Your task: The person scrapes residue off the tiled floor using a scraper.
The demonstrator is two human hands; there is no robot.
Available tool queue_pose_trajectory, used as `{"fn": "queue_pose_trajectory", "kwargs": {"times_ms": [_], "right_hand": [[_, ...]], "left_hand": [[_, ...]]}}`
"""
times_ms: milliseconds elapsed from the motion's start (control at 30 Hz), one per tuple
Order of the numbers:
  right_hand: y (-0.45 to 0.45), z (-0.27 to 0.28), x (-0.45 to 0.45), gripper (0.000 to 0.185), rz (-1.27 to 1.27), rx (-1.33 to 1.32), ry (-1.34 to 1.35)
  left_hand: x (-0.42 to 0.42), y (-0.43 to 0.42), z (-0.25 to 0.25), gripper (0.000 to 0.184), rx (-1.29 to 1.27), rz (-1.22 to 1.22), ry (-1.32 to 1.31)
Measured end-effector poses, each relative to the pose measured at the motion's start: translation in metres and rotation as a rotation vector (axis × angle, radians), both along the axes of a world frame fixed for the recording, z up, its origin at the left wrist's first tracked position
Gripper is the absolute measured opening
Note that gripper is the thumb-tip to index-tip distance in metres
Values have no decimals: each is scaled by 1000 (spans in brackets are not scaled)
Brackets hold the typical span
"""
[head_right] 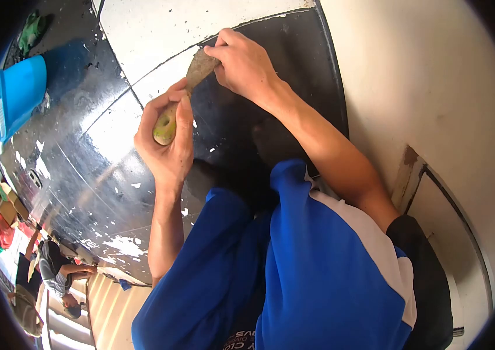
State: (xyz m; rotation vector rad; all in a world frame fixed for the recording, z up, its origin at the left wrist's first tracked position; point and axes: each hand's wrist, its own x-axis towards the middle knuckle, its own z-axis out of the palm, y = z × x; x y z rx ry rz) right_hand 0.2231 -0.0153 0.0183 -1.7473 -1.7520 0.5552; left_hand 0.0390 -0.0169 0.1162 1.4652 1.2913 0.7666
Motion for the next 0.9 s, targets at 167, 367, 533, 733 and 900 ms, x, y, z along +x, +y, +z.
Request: {"fn": "queue_pose_trajectory", "kwargs": {"times_ms": [167,367,533,733,900], "right_hand": [[7,0,1,35,-14,20,-13],[4,-4,0,40,-15,22,-24],[-4,-2,-3,42,-12,-21,7],[4,-3,-2,41,-35,16,11],[-2,-1,-1,40,3,-14,6]], "left_hand": [[3,9,1,12,3,12,-10],[2,1,-1,11,-7,15,-4],[-2,0,4,10,-1,-5,22],[5,4,4,9,-26,15,-2],[-2,-4,-1,10,12,17,5]]}}
